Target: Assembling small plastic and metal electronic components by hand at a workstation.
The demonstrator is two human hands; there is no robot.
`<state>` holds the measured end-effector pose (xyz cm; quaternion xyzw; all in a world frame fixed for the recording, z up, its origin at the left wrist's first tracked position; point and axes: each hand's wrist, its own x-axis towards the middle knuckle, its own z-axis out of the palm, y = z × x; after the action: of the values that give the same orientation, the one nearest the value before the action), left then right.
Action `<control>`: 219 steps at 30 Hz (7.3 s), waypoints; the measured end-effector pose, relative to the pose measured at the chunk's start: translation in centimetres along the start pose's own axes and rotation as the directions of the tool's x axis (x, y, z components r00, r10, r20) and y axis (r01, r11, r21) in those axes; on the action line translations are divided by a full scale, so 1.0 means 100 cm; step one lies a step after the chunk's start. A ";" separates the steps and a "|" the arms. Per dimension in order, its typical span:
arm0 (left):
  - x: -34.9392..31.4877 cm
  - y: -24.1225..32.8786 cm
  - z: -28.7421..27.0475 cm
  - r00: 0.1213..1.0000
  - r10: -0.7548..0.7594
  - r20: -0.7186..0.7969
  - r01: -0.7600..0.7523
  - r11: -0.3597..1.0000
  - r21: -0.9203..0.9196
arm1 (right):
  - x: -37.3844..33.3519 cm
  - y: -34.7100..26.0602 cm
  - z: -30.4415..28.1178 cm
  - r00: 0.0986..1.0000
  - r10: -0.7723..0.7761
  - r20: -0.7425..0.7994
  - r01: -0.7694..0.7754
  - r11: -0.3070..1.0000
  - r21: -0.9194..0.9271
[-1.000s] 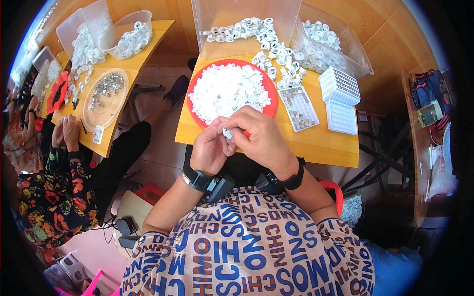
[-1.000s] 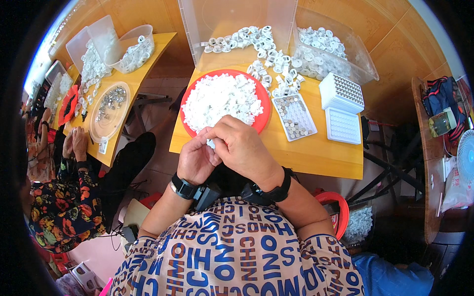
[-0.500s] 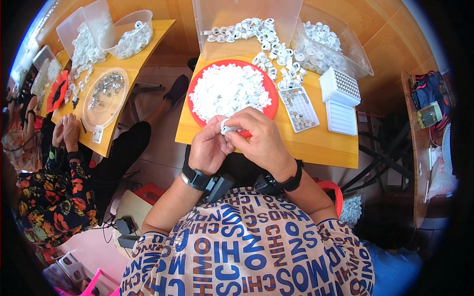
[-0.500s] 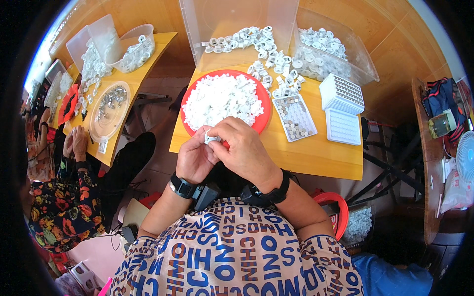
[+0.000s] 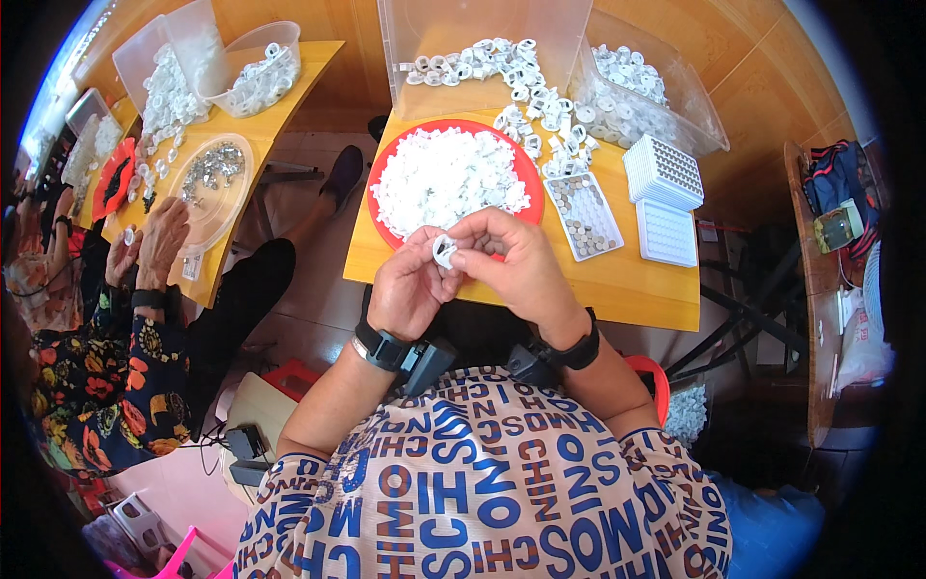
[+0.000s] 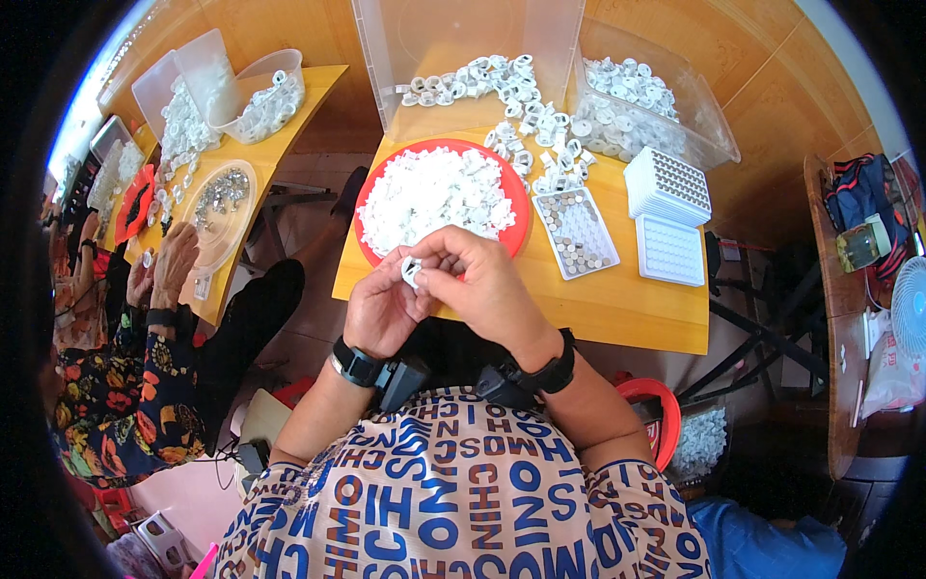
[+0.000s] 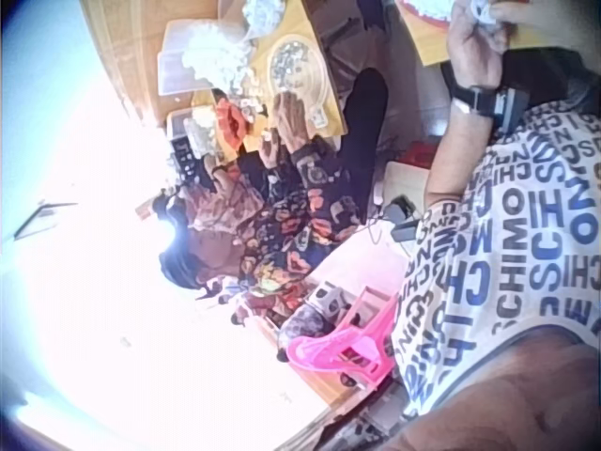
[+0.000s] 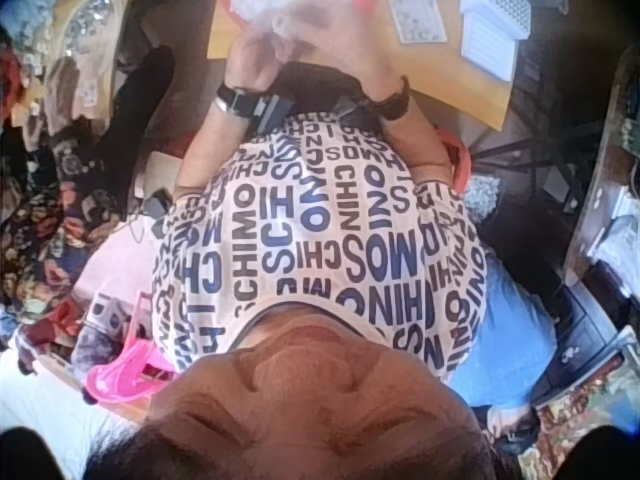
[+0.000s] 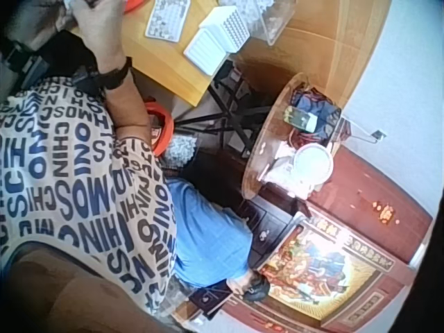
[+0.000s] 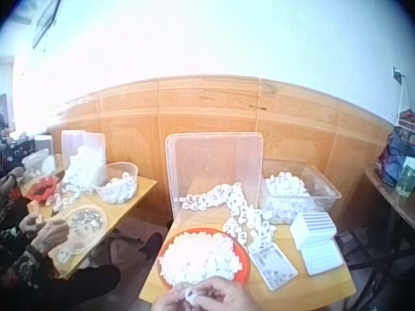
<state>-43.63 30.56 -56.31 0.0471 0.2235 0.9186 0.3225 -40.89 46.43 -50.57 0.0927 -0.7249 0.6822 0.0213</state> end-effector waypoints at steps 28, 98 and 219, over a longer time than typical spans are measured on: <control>0.005 -0.001 0.005 0.999 -0.024 -0.023 0.026 0.995 0.091 | 0.004 -0.009 -0.008 0.999 0.031 0.038 -0.028 0.997 -0.073; -0.015 -0.004 0.042 0.921 0.382 0.074 -0.244 0.419 0.875 | -0.013 -0.019 0.001 0.954 -0.288 -0.085 0.245 0.911 -0.331; -0.018 -0.004 0.043 0.947 0.294 -0.131 -0.108 0.671 0.733 | -0.009 0.010 0.009 0.780 -0.619 -0.095 0.459 0.668 -0.586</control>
<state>-40.99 31.42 -52.52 0.0832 0.5941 0.7867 0.1453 -40.12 45.71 -51.80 0.1958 -0.8119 0.4216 0.3533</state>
